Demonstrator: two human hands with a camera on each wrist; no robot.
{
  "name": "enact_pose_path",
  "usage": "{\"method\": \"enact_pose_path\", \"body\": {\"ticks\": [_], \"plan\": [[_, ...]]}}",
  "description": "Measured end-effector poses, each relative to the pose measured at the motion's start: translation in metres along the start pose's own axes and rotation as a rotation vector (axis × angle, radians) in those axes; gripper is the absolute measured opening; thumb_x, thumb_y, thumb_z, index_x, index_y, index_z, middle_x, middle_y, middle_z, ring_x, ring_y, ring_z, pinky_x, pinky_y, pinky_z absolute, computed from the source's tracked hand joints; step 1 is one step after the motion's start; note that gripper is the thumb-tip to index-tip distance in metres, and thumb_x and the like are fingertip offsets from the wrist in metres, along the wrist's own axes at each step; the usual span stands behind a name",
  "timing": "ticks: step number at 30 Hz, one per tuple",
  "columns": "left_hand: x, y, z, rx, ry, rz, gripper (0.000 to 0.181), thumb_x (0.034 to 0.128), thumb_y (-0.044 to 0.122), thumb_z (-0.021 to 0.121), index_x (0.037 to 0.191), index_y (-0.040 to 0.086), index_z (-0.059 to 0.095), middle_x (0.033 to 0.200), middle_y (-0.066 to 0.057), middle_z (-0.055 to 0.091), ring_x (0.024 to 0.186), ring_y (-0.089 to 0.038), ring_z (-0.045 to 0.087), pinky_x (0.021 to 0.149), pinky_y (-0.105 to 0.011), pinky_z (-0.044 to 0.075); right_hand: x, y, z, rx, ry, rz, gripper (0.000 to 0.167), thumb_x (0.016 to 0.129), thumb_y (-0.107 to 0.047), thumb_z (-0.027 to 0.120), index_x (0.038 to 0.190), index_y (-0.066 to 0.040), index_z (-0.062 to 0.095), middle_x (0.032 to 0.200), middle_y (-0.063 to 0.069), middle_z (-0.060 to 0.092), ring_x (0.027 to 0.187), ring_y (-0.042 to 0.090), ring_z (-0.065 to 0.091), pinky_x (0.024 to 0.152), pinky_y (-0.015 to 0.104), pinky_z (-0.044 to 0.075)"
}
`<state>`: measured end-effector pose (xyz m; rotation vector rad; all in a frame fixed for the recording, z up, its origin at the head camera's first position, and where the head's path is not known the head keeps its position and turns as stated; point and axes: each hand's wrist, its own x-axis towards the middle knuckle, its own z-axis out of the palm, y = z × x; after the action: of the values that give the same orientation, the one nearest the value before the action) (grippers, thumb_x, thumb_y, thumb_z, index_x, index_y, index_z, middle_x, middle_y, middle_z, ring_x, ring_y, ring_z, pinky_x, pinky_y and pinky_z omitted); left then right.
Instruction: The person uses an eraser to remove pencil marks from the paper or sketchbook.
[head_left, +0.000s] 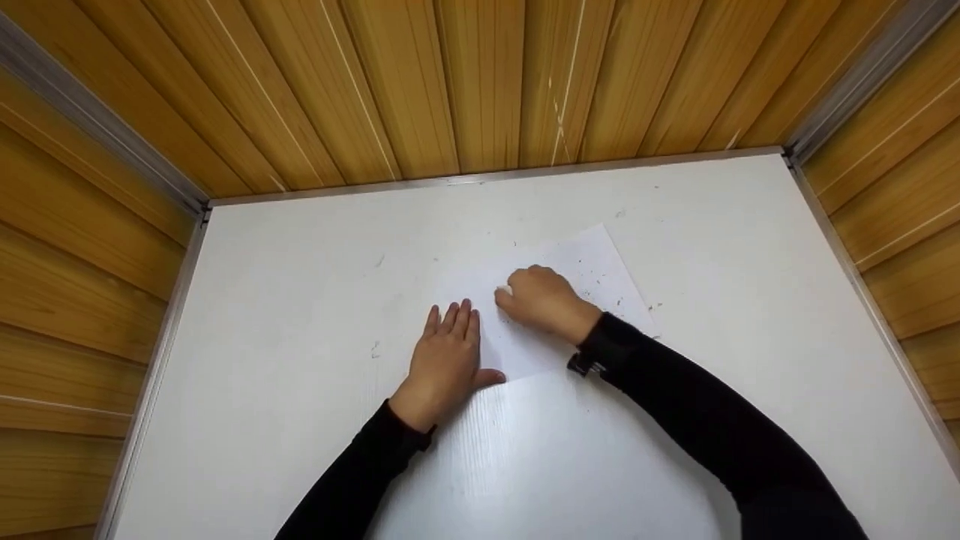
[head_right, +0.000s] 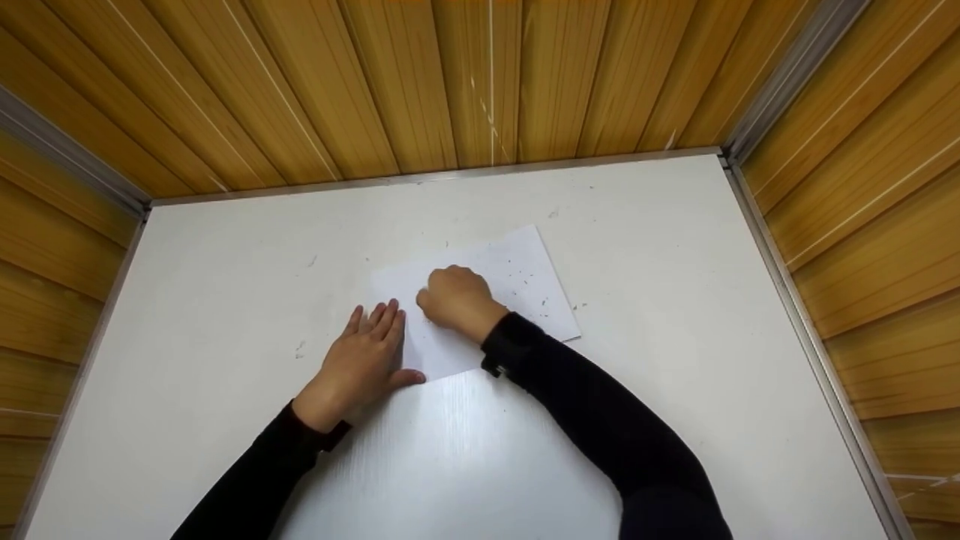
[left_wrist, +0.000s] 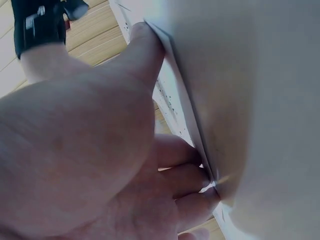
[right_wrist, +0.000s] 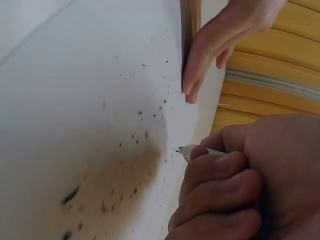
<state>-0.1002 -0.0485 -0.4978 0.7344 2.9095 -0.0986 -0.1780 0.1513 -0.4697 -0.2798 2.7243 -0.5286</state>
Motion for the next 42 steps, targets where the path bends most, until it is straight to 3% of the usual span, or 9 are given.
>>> {"method": "enact_pose_path", "body": {"ticks": [4, 11, 17, 21, 27, 33, 35, 38, 42], "plan": [[0.001, 0.001, 0.001, -0.015, 0.012, 0.016, 0.117, 0.0892, 0.083, 0.069, 0.165, -0.003, 0.046, 0.174, -0.021, 0.045, 0.163, -0.035, 0.046, 0.136, -0.058, 0.031, 0.018, 0.000, 0.010, -0.011, 0.027, -0.005, 0.044, 0.105, -0.038, 0.056, 0.104, 0.001, 0.077, 0.111, 0.020, 0.076, 0.101, 0.035, 0.069, 0.093, 0.053, 0.059], [0.001, -0.001, 0.000, 0.010, 0.002, -0.006, 0.119, 0.0889, 0.085, 0.067, 0.167, -0.002, 0.044, 0.176, -0.019, 0.043, 0.165, -0.033, 0.044, 0.138, -0.057, 0.030, 0.017, 0.058, -0.016, 0.073, 0.062, 0.082, 0.037, 0.101, -0.035, 0.058, 0.071, -0.013, 0.053, 0.080, 0.007, 0.056, 0.075, 0.025, 0.053, 0.066, 0.037, 0.045], [0.001, -0.001, -0.003, 0.002, 0.002, 0.005, 0.118, 0.0898, 0.085, 0.066, 0.167, -0.001, 0.044, 0.177, -0.019, 0.042, 0.165, -0.033, 0.043, 0.138, -0.058, 0.029, -0.002, 0.105, -0.042, 0.081, 0.070, 0.184, 0.040, 0.104, -0.038, 0.053, 0.082, -0.005, 0.062, 0.096, 0.016, 0.065, 0.087, 0.031, 0.057, 0.076, 0.041, 0.047], [0.000, -0.001, -0.005, 0.001, 0.013, 0.010, 0.117, 0.0893, 0.085, 0.066, 0.166, -0.001, 0.046, 0.176, -0.019, 0.043, 0.164, -0.033, 0.045, 0.137, -0.058, 0.030, -0.009, 0.117, -0.050, 0.051, 0.078, 0.215, 0.045, 0.105, -0.039, 0.051, 0.094, 0.002, 0.068, 0.101, 0.021, 0.066, 0.093, 0.035, 0.056, 0.083, 0.045, 0.048], [0.000, -0.001, -0.003, -0.005, 0.017, 0.011, 0.118, 0.0878, 0.084, 0.069, 0.165, -0.002, 0.047, 0.175, -0.020, 0.044, 0.163, -0.034, 0.046, 0.136, -0.057, 0.032, -0.003, 0.085, -0.043, 0.068, 0.087, 0.195, 0.042, 0.106, -0.037, 0.052, 0.081, -0.005, 0.061, 0.091, 0.015, 0.062, 0.086, 0.031, 0.055, 0.075, 0.041, 0.047], [0.000, -0.005, -0.002, -0.016, 0.030, 0.015, 0.118, 0.0870, 0.083, 0.070, 0.164, -0.002, 0.048, 0.174, -0.021, 0.046, 0.162, -0.035, 0.048, 0.136, -0.057, 0.033, 0.014, 0.004, -0.009, 0.075, 0.066, 0.059, 0.049, 0.108, -0.041, 0.054, 0.112, 0.001, 0.079, 0.117, 0.022, 0.078, 0.107, 0.039, 0.071, 0.099, 0.054, 0.059], [0.001, -0.006, -0.001, -0.024, 0.038, 0.018, 0.117, 0.0875, 0.083, 0.070, 0.165, -0.002, 0.048, 0.174, -0.020, 0.046, 0.162, -0.035, 0.047, 0.136, -0.058, 0.032, 0.023, -0.013, 0.002, 0.048, 0.045, 0.013, 0.049, 0.107, -0.041, 0.054, 0.113, 0.001, 0.079, 0.118, 0.022, 0.078, 0.108, 0.039, 0.072, 0.099, 0.054, 0.059], [0.003, -0.007, 0.001, -0.033, 0.061, 0.023, 0.116, 0.0875, 0.082, 0.071, 0.164, -0.003, 0.049, 0.173, -0.021, 0.047, 0.161, -0.036, 0.049, 0.135, -0.059, 0.034, 0.034, -0.020, 0.011, 0.023, 0.042, -0.008, 0.045, 0.104, -0.039, 0.056, 0.107, 0.000, 0.078, 0.115, 0.021, 0.078, 0.104, 0.037, 0.072, 0.095, 0.053, 0.060], [0.003, -0.007, 0.003, -0.029, 0.072, 0.020, 0.115, 0.0876, 0.080, 0.073, 0.163, -0.003, 0.050, 0.171, -0.022, 0.049, 0.160, -0.036, 0.051, 0.134, -0.058, 0.036, 0.040, 0.000, 0.008, 0.024, 0.086, 0.002, 0.041, 0.102, -0.037, 0.058, 0.100, -0.001, 0.077, 0.109, 0.020, 0.077, 0.097, 0.035, 0.069, 0.090, 0.053, 0.060]]}}
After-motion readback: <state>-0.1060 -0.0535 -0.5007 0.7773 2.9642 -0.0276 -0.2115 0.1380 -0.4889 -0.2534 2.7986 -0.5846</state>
